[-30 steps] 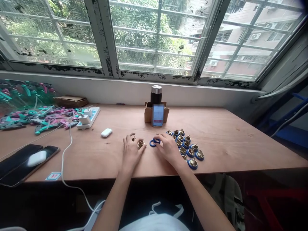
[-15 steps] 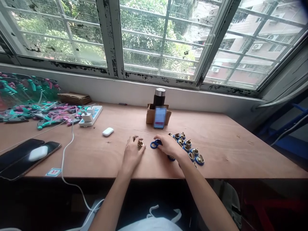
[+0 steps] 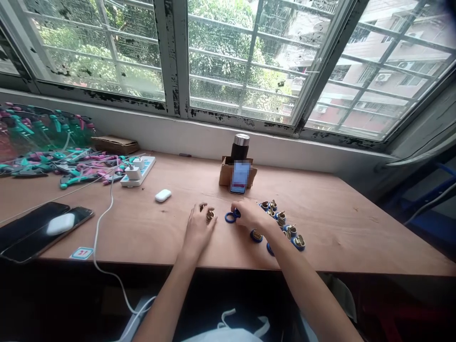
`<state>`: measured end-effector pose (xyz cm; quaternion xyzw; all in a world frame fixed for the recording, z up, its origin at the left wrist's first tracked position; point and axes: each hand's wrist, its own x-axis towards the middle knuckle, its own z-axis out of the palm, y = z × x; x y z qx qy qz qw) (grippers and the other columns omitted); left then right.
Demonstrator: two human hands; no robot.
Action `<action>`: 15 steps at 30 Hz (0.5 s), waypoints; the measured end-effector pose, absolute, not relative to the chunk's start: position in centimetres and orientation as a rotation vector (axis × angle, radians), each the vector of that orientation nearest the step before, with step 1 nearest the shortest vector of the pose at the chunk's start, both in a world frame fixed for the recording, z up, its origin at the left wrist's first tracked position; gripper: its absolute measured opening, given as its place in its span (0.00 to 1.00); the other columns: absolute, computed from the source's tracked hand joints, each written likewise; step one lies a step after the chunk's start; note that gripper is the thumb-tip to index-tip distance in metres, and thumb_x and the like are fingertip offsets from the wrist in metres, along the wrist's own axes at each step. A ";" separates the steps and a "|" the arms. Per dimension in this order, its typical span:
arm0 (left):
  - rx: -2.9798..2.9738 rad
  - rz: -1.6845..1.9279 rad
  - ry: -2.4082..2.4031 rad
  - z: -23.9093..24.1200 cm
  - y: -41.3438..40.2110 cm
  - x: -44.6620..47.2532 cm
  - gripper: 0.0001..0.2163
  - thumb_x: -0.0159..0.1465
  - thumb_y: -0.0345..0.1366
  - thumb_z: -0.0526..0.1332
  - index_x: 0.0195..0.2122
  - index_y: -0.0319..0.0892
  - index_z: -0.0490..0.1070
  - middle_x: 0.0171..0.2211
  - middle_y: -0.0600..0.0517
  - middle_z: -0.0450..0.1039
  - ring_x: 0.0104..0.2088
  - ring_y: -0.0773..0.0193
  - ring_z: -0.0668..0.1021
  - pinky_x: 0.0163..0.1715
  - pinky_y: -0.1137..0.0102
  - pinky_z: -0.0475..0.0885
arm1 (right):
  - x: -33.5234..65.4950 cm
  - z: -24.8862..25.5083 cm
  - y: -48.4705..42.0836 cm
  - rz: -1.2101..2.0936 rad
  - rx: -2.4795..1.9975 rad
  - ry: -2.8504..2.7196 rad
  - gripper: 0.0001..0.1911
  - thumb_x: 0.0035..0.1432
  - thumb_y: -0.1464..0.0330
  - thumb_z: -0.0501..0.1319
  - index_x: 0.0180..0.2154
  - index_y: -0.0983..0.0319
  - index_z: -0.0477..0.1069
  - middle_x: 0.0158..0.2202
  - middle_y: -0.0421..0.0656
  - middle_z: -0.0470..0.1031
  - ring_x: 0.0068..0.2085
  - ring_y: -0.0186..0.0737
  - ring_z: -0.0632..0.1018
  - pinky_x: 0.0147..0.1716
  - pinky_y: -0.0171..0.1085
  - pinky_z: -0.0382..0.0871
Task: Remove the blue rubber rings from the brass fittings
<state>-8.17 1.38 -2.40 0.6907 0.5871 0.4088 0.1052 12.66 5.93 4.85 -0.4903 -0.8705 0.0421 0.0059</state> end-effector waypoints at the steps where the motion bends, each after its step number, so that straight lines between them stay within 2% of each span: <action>1: 2.037 1.207 1.731 -2.4 1.4 -8.2 0.10 0.67 0.33 0.64 0.48 0.43 0.76 0.56 0.42 0.69 0.56 0.47 0.76 0.58 0.53 0.74 | 12.6 4.8 6.0 0.128 -1.546 -2.732 0.19 0.52 0.72 0.69 0.48 0.60 0.78 0.47 0.49 0.82 0.50 0.53 0.79 0.43 0.39 0.64; 9: 2.042 1.201 1.738 -2.4 1.4 -8.1 0.10 0.67 0.34 0.64 0.48 0.43 0.76 0.55 0.42 0.69 0.56 0.47 0.76 0.58 0.53 0.73 | 12.5 4.6 6.3 0.095 -1.607 -2.756 0.20 0.52 0.72 0.69 0.49 0.62 0.75 0.48 0.52 0.79 0.50 0.54 0.77 0.44 0.40 0.64; 15: 2.028 1.198 1.737 -2.3 1.4 -8.1 0.09 0.67 0.33 0.64 0.48 0.43 0.76 0.55 0.42 0.69 0.56 0.47 0.75 0.59 0.52 0.73 | 12.6 4.8 6.4 0.103 -1.564 -2.775 0.19 0.52 0.73 0.69 0.47 0.60 0.76 0.47 0.50 0.81 0.50 0.53 0.78 0.43 0.40 0.66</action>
